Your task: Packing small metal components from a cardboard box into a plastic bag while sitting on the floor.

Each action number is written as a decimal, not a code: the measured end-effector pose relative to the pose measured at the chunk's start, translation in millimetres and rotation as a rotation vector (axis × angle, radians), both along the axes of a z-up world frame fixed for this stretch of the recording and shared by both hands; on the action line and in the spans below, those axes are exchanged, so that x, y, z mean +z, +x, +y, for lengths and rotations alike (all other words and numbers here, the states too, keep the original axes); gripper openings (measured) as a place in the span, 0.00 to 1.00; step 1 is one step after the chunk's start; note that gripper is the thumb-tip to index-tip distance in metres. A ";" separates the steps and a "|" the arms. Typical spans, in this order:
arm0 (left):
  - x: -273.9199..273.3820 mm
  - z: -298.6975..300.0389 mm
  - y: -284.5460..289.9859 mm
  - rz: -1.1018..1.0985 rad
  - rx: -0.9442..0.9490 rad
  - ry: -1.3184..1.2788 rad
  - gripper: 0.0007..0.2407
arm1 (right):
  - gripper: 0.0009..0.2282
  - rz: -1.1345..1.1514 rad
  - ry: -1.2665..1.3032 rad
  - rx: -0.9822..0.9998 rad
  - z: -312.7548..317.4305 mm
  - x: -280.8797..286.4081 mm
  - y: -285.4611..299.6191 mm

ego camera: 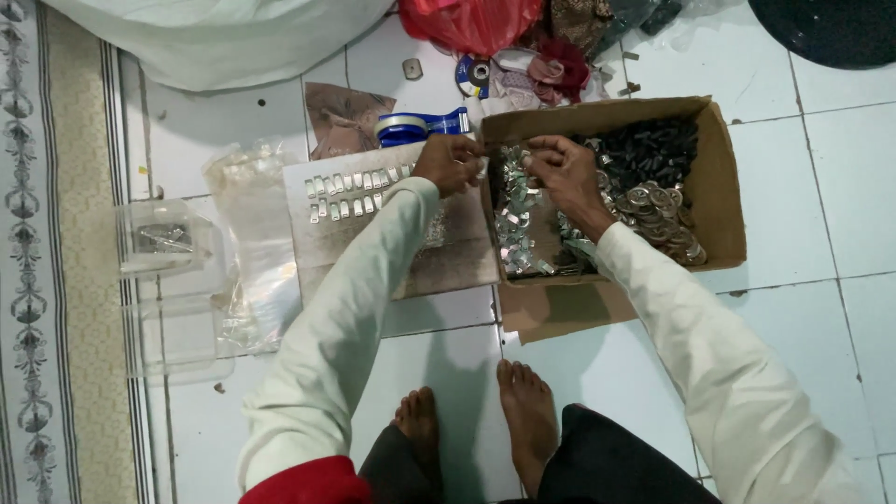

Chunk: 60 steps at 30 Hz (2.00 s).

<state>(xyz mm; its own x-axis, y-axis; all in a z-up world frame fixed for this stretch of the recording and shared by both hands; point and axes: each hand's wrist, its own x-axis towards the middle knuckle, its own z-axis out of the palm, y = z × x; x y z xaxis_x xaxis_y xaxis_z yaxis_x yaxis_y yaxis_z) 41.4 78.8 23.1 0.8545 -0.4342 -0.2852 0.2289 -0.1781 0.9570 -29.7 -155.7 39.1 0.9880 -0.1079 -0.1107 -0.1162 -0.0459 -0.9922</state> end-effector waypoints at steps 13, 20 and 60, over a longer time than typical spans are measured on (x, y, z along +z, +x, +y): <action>-41.0 81.3 -16.6 0.058 0.373 0.375 0.06 | 0.10 -0.034 -0.373 0.263 112.3 -27.8 19.2; -27.2 70.2 -24.6 0.020 0.364 0.480 0.08 | 0.10 0.022 -0.566 0.225 128.0 -26.7 22.2; -107.4 -146.5 -38.4 -0.979 -0.463 1.021 0.07 | 0.11 0.123 -1.148 0.228 -26.7 -49.1 -31.1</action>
